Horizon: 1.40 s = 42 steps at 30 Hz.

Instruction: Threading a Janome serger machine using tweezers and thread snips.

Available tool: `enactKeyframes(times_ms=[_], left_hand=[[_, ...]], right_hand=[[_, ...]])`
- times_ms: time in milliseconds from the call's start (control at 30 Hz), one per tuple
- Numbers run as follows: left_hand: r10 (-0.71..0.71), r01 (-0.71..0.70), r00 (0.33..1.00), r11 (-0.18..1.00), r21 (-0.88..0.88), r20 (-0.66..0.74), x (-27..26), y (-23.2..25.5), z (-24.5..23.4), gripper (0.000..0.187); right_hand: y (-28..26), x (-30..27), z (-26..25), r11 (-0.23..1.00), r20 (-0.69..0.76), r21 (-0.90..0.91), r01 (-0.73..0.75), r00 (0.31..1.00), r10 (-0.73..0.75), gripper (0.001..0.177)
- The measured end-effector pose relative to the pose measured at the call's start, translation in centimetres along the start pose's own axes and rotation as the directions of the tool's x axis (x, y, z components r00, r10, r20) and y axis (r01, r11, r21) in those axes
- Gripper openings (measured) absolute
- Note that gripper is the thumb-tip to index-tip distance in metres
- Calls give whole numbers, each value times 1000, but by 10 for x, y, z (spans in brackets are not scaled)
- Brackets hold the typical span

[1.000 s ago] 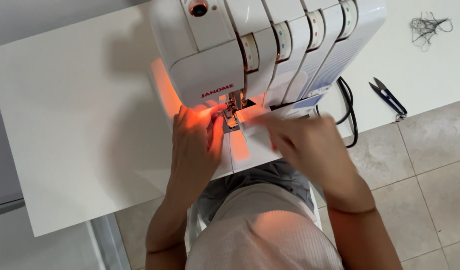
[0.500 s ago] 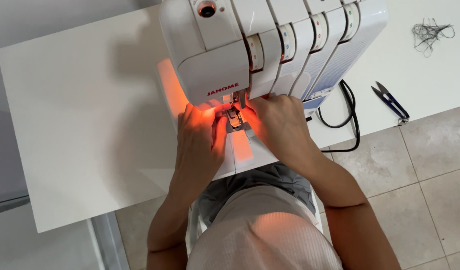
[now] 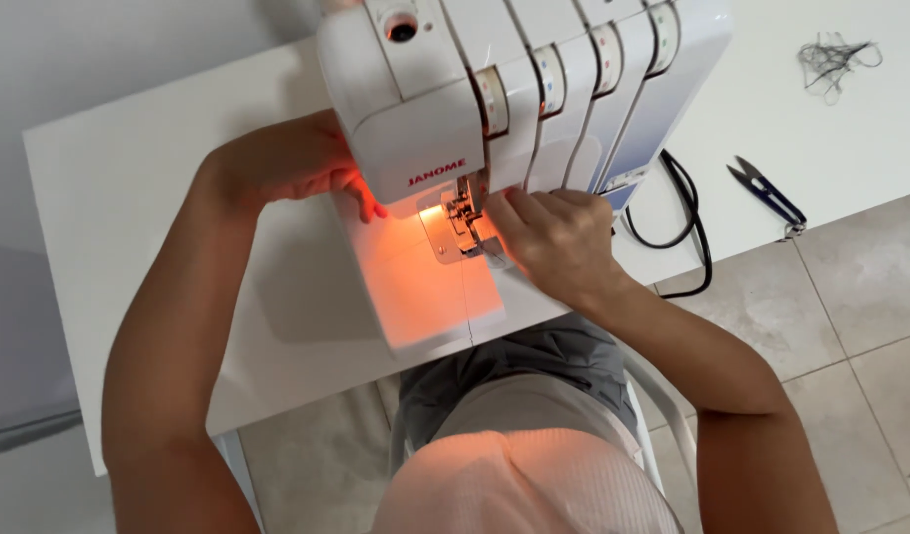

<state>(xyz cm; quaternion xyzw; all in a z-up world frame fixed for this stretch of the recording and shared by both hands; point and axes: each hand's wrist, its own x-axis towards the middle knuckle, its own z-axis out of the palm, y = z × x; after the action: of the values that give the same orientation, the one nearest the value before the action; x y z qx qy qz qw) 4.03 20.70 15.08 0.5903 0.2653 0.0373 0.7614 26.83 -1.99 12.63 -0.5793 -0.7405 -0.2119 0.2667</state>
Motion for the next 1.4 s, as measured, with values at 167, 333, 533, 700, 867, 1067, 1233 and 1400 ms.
enactKeyframes(times_ms=[167,333,533,700,867,1067,1233,1400], left_hand=[[-186,158,974,967,202,128,22,35,8,14],[-348,275,919,901,335,183,32,46,16,27],[-405,293,860,890,350,310,43,42,12,33],[-386,290,856,909,300,343,40,41,13,34],[-381,298,891,901,314,248,31,39,10,39],[-72,58,996,965,255,44,16,17,30,48],[161,-105,972,949,296,-169,17,-3,32,56],[189,-42,914,924,381,-358,16,-9,34,35]], right_hand=[[-2,3,1,997,-26,-58,40,999,-42,15],[-2,3,6,998,5,-59,27,1000,-27,16],[-5,3,5,997,3,-68,20,1000,-20,16],[-6,1,6,998,17,-53,23,1000,-22,18],[-18,10,-18,969,96,175,-174,983,159,16],[-26,1,-3,930,167,202,-307,946,276,21],[-26,9,-38,768,273,441,-465,884,378,13],[-21,5,-59,365,630,550,-751,660,409,11]])
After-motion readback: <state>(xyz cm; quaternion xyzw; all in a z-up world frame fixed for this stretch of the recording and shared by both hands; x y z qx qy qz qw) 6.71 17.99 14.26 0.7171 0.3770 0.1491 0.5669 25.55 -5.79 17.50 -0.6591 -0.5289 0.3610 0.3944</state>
